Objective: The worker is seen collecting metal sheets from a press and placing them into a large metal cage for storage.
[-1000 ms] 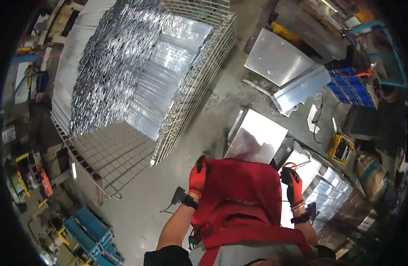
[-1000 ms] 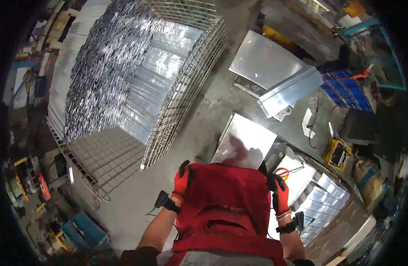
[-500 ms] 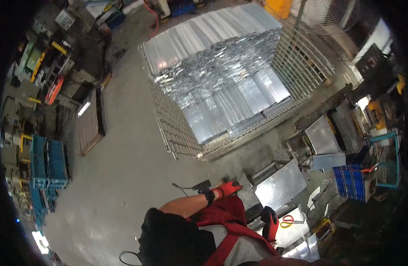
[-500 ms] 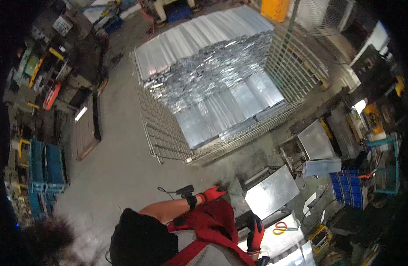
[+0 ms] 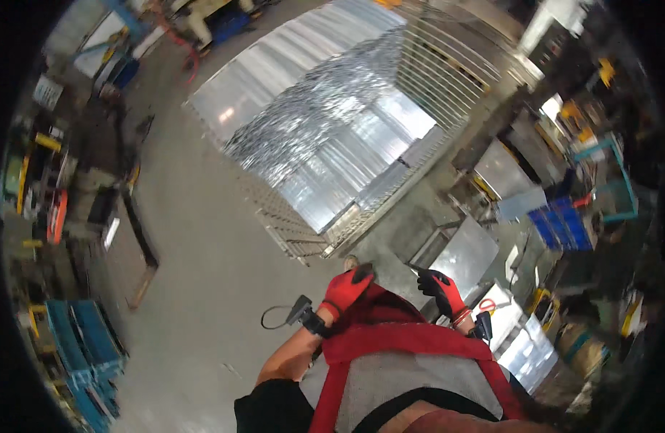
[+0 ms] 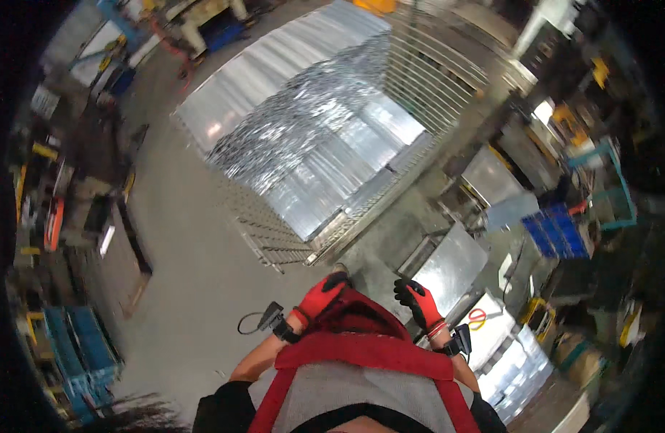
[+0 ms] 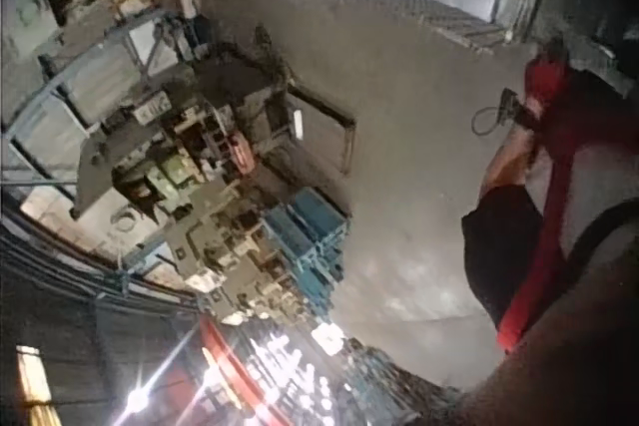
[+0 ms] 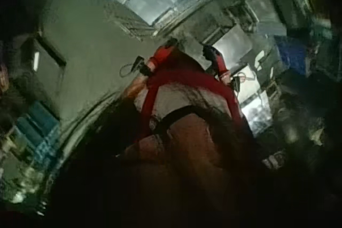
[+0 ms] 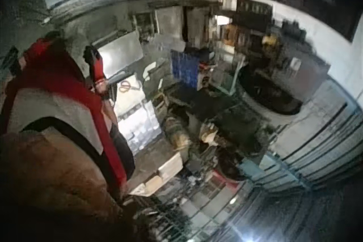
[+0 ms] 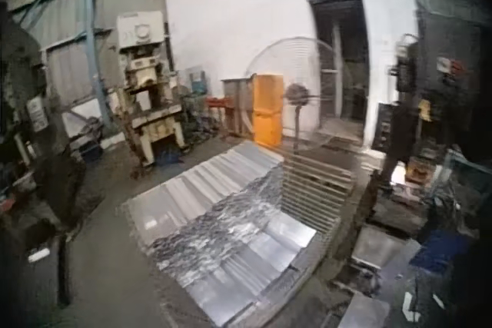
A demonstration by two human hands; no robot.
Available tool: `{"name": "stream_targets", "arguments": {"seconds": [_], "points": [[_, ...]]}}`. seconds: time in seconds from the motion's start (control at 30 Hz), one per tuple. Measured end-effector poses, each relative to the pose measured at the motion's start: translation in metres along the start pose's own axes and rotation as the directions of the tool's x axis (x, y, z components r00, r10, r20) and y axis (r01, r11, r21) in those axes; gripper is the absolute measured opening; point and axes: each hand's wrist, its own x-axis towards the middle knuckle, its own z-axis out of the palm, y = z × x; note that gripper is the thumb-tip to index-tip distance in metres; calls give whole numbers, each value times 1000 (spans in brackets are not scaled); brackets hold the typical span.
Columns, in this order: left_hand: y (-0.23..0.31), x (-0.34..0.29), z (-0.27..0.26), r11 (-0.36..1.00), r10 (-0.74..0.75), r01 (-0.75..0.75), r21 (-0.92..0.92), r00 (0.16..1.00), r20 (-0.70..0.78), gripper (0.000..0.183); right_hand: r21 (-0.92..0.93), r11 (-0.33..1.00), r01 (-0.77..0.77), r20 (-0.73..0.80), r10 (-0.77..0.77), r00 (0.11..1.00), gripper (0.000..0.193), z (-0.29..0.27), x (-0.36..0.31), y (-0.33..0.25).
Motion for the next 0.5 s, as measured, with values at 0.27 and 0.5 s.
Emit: {"name": "stream_targets", "arguments": {"seconds": [0.27,0.5], "points": [[2,-8,-74,737,-284,-4,-676,906,-315,42,-158,986,51,83,-38,996,28,60,68,-83],[38,17,-90,684,-304,-11,-729,905,-299,42,-382,904,191,188,-126,974,31,30,195,-138]]}}
